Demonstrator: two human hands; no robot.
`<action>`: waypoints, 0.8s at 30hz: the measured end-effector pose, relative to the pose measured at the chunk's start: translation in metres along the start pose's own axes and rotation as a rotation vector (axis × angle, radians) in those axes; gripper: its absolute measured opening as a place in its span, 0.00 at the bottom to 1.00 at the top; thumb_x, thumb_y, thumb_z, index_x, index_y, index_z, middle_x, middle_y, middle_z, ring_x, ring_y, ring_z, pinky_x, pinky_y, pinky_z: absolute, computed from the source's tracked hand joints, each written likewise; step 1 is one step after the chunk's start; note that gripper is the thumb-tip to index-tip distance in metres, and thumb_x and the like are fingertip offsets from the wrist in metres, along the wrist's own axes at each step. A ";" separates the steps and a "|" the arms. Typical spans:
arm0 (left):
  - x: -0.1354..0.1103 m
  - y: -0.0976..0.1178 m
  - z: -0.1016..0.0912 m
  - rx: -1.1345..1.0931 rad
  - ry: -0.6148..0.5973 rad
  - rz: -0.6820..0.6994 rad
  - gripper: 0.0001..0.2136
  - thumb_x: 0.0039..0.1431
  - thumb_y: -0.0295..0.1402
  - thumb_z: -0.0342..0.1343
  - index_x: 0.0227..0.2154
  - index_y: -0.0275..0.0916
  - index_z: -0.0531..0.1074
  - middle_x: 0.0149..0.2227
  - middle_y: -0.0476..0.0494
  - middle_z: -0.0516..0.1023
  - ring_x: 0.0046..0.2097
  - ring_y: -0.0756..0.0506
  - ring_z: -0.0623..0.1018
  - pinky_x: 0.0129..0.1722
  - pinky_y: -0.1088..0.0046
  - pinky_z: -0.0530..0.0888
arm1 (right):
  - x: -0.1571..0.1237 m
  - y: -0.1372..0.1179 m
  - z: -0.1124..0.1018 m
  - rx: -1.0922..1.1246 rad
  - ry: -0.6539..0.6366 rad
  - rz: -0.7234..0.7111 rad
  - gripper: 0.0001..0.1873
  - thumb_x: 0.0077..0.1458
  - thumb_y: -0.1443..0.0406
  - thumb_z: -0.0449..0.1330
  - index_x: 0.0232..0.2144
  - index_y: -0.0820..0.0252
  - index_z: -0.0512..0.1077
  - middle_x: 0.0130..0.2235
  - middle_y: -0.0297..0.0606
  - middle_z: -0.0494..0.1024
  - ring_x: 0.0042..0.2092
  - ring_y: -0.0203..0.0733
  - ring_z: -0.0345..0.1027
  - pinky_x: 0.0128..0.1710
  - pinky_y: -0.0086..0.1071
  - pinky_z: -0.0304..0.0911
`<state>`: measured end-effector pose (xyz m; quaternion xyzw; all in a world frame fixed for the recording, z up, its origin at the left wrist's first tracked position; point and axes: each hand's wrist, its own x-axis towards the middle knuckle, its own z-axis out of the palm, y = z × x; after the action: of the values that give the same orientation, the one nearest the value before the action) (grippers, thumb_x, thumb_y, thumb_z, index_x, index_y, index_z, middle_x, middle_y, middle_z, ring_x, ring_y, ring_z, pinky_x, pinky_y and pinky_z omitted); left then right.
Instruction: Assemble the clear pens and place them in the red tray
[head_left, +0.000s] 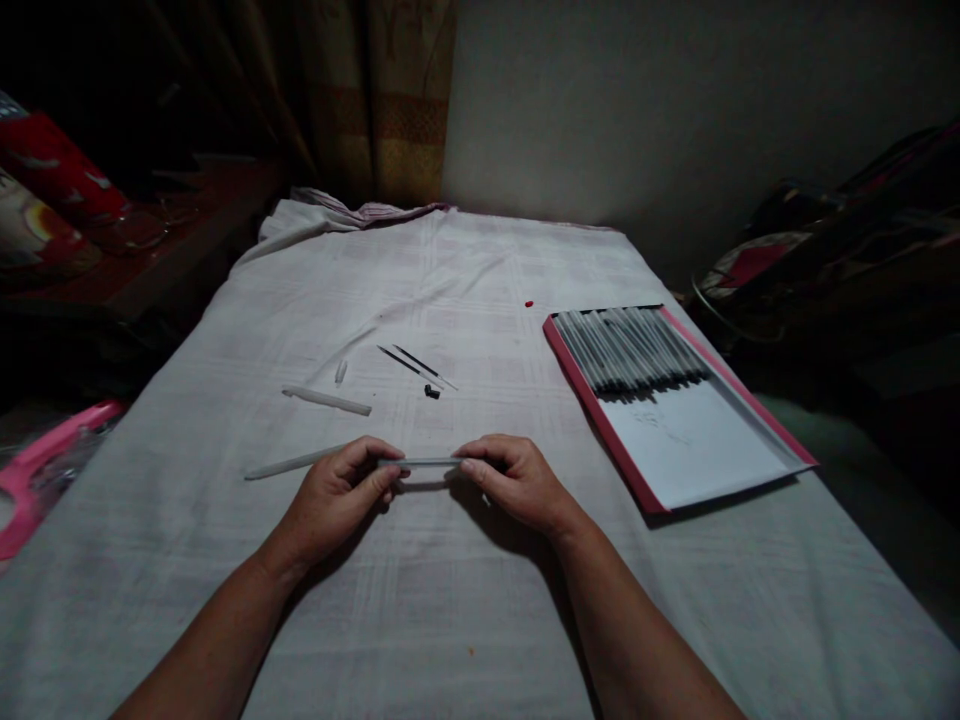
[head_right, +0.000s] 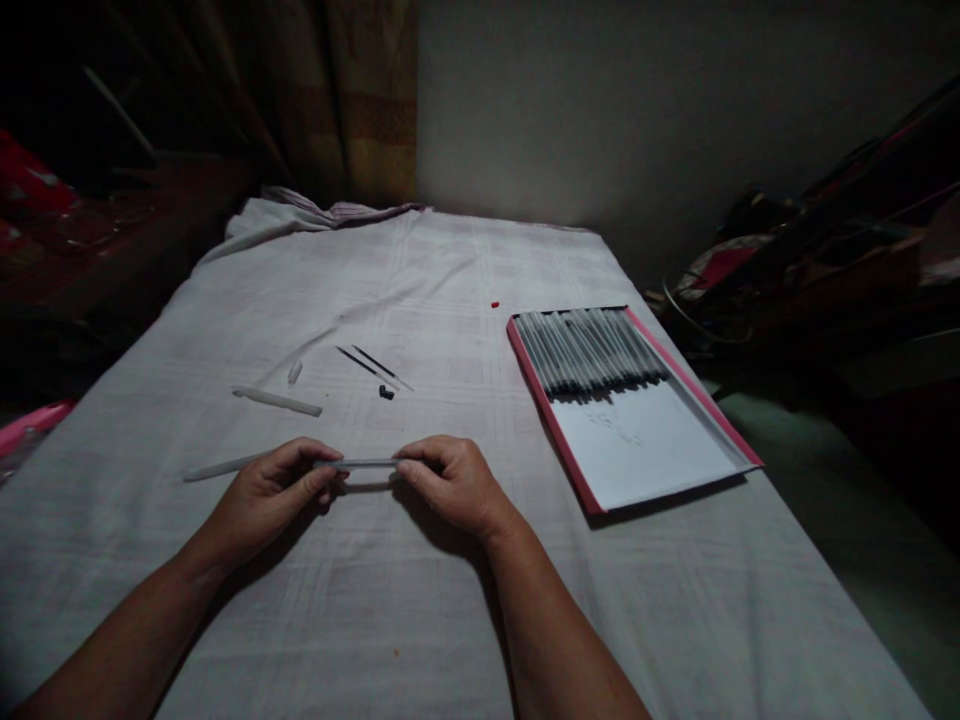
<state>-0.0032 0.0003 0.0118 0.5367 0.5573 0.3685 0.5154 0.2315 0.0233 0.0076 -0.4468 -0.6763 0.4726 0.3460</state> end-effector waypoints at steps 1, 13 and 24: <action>0.000 0.000 0.000 0.004 0.006 -0.002 0.11 0.52 0.40 0.61 0.32 0.39 0.73 0.23 0.50 0.75 0.24 0.50 0.73 0.24 0.75 0.70 | 0.000 0.000 0.001 -0.008 0.002 -0.005 0.11 0.56 0.63 0.59 0.34 0.60 0.82 0.30 0.38 0.82 0.32 0.38 0.74 0.33 0.30 0.66; 0.010 0.004 0.002 -0.184 0.049 -0.041 0.22 0.48 0.45 0.66 0.43 0.40 0.69 0.27 0.51 0.77 0.27 0.49 0.76 0.27 0.74 0.73 | 0.002 -0.010 0.002 -0.198 0.183 -0.080 0.10 0.56 0.64 0.58 0.30 0.60 0.79 0.28 0.36 0.80 0.30 0.38 0.73 0.32 0.29 0.65; 0.015 -0.001 -0.004 -0.192 0.069 -0.095 0.29 0.48 0.55 0.64 0.47 0.39 0.70 0.31 0.48 0.75 0.23 0.51 0.72 0.14 0.80 0.60 | 0.027 0.016 -0.170 -0.738 1.071 0.209 0.14 0.49 0.59 0.60 0.31 0.60 0.82 0.38 0.47 0.82 0.44 0.53 0.74 0.47 0.44 0.66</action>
<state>-0.0062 0.0150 0.0088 0.4448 0.5618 0.4135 0.5618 0.3771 0.1072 0.0469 -0.7729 -0.4812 -0.0470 0.4110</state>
